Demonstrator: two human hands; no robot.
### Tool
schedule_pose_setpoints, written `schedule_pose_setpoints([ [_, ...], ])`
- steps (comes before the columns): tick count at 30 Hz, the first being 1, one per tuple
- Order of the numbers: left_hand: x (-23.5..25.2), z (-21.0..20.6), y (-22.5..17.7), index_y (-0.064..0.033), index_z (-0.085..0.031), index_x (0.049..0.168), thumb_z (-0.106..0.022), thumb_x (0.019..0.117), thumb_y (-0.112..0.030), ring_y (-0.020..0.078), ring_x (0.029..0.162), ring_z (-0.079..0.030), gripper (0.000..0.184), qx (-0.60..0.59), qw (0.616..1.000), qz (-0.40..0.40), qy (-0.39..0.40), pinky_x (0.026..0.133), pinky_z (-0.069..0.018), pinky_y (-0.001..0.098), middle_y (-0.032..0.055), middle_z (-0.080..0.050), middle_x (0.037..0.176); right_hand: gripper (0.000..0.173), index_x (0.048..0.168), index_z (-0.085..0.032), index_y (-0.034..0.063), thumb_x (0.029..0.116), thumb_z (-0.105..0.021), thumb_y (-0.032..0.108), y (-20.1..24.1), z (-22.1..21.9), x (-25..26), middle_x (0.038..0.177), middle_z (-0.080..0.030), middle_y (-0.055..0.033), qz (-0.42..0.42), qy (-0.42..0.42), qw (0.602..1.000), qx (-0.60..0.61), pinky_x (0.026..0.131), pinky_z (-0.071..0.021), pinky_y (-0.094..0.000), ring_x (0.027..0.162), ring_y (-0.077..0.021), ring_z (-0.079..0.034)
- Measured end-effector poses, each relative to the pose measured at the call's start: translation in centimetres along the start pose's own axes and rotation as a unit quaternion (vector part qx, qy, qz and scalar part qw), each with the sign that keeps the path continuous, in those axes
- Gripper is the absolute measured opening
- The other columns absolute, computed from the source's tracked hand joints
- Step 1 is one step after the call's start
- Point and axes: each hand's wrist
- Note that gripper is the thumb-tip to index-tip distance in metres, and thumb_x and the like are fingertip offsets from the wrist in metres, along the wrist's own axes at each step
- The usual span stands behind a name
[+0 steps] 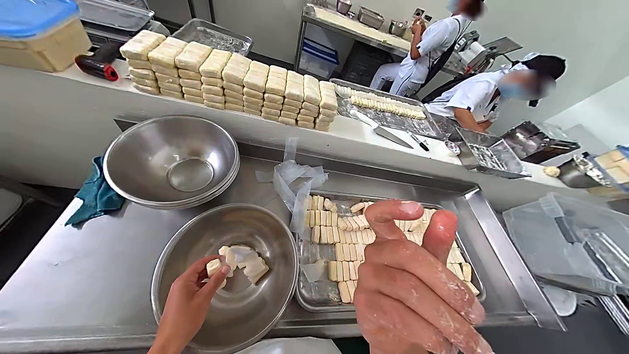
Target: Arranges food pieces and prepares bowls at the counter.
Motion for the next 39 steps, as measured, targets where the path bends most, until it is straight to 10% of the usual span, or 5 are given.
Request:
schedule_pose_setpoints([
  [9, -0.1, 0.2, 0.3, -0.0069, -0.069, 0.114, -0.067, 0.0905, -0.033, 0.0023, 0.082, -0.07, 0.035, 0.0, 1.0, 0.007, 0.002, 0.073, -0.0587, 0.0197, -0.0024, -0.074, 0.093, 0.071, 0.137, -0.06, 0.0105, 0.098, -0.042, 0.067, -0.6, 0.5, 0.4, 0.062, -0.061, 0.0083, 0.006, -0.001, 0.994, -0.108, 0.05, -0.0487, -0.016, 0.05, -0.0011, -0.059],
  [15, -0.4, 0.9, -1.2, -0.0035, -0.065, 0.122, -0.063, 0.0979, -0.02, 0.0125, 0.09, -0.071, 0.029, -0.077, 0.99, 0.001, 0.12, 0.084, -0.0602, 0.0323, 0.0046, -0.074, 0.099, 0.055, 0.137, -0.054, 0.0081, 0.0962, -0.066, 0.042, -2.0, 13.9, -0.4, 0.116, -0.069, -0.0045, -0.147, -0.079, 0.657, -0.735, 0.089, -0.0583, -0.0343, 0.103, -0.0147, -0.068],
  [23, -0.4, 1.1, -1.0, -0.0097, -0.065, 0.109, -0.047, 0.0931, -0.013, 0.01, 0.086, -0.067, 0.025, -0.224, 0.959, 0.072, 0.159, 0.08, -0.0571, 0.0295, 0.0014, -0.07, 0.094, 0.063, 0.144, -0.053, 0.0051, 0.0873, -0.077, 0.016, -5.5, 20.2, -3.7, 0.131, -0.063, -0.0113, -0.358, -0.155, 0.707, -0.59, 0.097, -0.0566, -0.036, 0.114, -0.018, -0.065],
  [29, -0.2, 1.8, -3.6, -0.0057, -0.066, 0.114, -0.066, 0.0922, -0.004, 0.0091, 0.06, -0.062, 0.022, -0.101, 0.994, 0.015, 0.041, 0.053, -0.0531, 0.0229, 0.0029, -0.068, 0.084, 0.032, 0.128, -0.068, 0.004, 0.0958, -0.063, 0.002, -4.5, 21.7, -4.7, 0.121, -0.07, -0.0165, -0.356, -0.084, 0.433, -0.824, 0.097, -0.054, -0.0528, 0.107, -0.0315, -0.069],
  [39, 1.2, 1.7, -0.6, -0.0128, -0.044, 0.153, -0.084, 0.0827, -0.033, 0.0306, 0.137, -0.05, 0.084, 0.121, 0.976, 0.055, 0.175, 0.11, -0.0447, 0.0553, 0.0151, -0.048, 0.152, 0.014, 0.112, -0.067, -0.0012, 0.1012, -0.057, -0.001, -4.7, 18.6, -2.7, 0.095, -0.074, -0.0093, -0.232, -0.296, 0.686, -0.623, 0.075, -0.0632, -0.0314, 0.08, -0.0172, -0.073],
])
Point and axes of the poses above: each hand's wrist, its own x-axis towards the middle knuckle, its own z-axis out of the back of the hand, y = z × x
